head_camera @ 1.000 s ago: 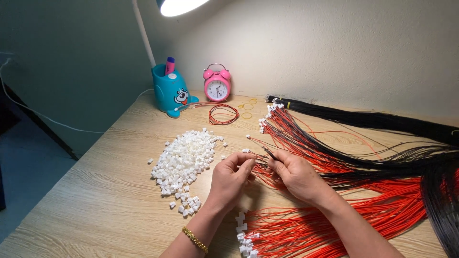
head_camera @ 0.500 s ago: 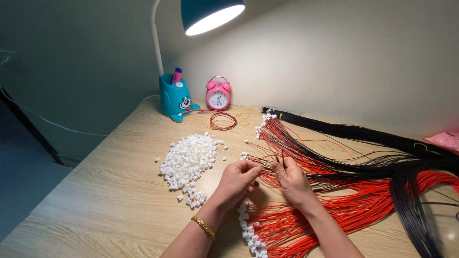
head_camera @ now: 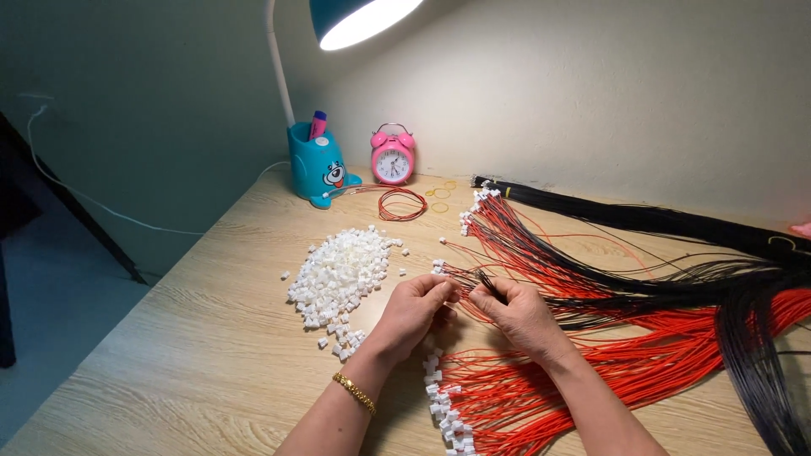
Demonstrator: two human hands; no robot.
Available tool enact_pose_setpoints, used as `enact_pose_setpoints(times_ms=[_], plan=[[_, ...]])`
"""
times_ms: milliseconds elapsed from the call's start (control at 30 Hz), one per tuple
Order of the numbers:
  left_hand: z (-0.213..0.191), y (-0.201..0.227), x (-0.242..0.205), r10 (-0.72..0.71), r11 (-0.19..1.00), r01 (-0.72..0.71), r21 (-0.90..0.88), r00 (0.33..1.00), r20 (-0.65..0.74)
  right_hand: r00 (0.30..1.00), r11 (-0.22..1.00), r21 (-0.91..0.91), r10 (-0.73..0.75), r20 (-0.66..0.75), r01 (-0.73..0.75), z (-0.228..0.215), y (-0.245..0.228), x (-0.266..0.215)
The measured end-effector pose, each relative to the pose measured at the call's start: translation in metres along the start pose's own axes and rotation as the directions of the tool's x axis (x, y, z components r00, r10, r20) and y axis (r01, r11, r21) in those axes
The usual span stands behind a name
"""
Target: The person inserts white plastic connectors onto the ends of red and black wires. They repeatedly pick up a connector and slide it onto a wire, then place the finished wire into a growing bundle on the table.
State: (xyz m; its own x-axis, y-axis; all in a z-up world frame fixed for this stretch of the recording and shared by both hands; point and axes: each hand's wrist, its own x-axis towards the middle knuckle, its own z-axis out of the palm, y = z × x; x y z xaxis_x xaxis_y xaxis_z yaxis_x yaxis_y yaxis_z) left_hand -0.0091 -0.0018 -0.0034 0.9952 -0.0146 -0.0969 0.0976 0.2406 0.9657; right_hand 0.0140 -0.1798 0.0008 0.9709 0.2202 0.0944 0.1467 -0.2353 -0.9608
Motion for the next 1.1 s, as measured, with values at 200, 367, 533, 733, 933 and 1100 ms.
enact_pose_setpoints(times_ms=[200,367,533,733,933,1100], plan=[[0.001,0.009,-0.008,-0.032,0.999,0.032,-0.025,0.999,0.001,1.000,1.000,-0.003,-0.017,0.013,0.017,-0.002,-0.008,-0.006],[-0.004,-0.010,0.009,-0.054,0.999,0.054,-0.008,0.998,-0.015,1.000,1.000,-0.010,-0.005,0.003,0.005,-0.002,0.006,0.003],[-0.006,-0.016,0.016,-0.063,0.998,0.064,0.026,0.998,-0.028,1.000,1.000,0.011,-0.019,0.004,0.019,0.003,0.004,0.002],[-0.001,0.002,-0.002,-0.049,0.997,0.050,0.055,0.999,-0.013,1.000,1.000,0.007,-0.008,-0.012,0.008,0.005,-0.008,-0.005],[-0.003,-0.009,0.007,-0.028,0.998,0.029,0.062,1.000,-0.011,1.000,1.000,-0.017,-0.010,-0.014,0.010,0.004,0.006,0.003],[-0.004,-0.011,0.008,-0.017,0.999,0.017,0.048,1.000,-0.001,1.000,0.998,-0.058,0.001,-0.011,-0.002,0.002,-0.001,0.001]])
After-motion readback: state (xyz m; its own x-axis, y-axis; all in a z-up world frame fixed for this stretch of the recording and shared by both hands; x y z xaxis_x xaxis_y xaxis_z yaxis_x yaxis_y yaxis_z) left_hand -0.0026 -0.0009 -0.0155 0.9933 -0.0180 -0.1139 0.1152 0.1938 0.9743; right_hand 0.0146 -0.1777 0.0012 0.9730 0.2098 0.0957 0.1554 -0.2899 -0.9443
